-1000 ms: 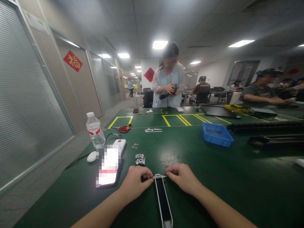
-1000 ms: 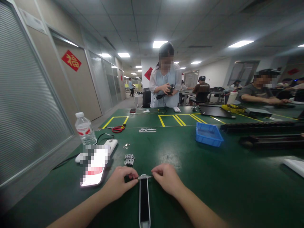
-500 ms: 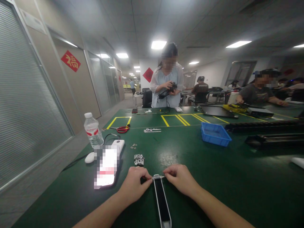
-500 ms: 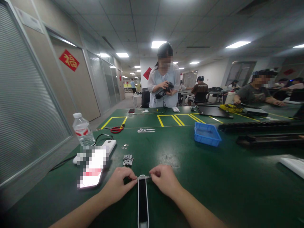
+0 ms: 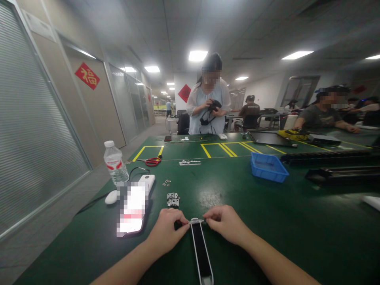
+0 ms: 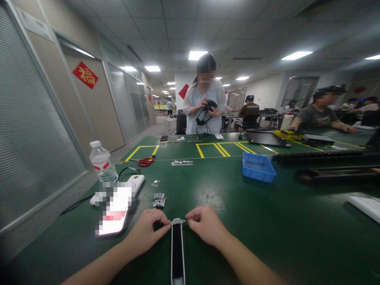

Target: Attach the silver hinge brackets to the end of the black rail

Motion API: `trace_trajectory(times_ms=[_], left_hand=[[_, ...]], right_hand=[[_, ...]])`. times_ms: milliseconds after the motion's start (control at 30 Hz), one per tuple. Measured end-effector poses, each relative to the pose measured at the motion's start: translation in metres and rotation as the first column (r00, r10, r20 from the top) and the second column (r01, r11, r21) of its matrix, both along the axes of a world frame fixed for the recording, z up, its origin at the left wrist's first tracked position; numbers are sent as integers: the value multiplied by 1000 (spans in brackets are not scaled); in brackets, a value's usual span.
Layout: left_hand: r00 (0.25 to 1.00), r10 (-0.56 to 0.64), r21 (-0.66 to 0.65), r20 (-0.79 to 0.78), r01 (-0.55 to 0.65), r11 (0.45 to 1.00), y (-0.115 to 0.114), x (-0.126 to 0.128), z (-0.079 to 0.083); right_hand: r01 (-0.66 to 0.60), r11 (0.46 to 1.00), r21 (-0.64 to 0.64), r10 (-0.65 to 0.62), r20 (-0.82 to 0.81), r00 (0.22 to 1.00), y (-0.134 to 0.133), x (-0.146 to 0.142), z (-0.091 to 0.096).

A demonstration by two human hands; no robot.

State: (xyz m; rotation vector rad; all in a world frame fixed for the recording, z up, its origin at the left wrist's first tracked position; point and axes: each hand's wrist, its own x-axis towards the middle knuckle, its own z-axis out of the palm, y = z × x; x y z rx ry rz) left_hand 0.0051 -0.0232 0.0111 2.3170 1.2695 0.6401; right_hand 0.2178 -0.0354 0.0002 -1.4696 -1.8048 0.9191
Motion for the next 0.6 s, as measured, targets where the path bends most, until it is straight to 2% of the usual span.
trace_trajectory(times_ms=[233, 600], left_hand=[[1000, -4, 0, -16, 4, 1000, 0, 0, 1], [1000, -12, 10, 9, 12, 1000, 1, -1, -4]], right_hand=[[-38, 998, -42, 34, -81, 996, 4, 5, -8], [-65, 998, -19, 65, -33, 997, 1, 2, -1]])
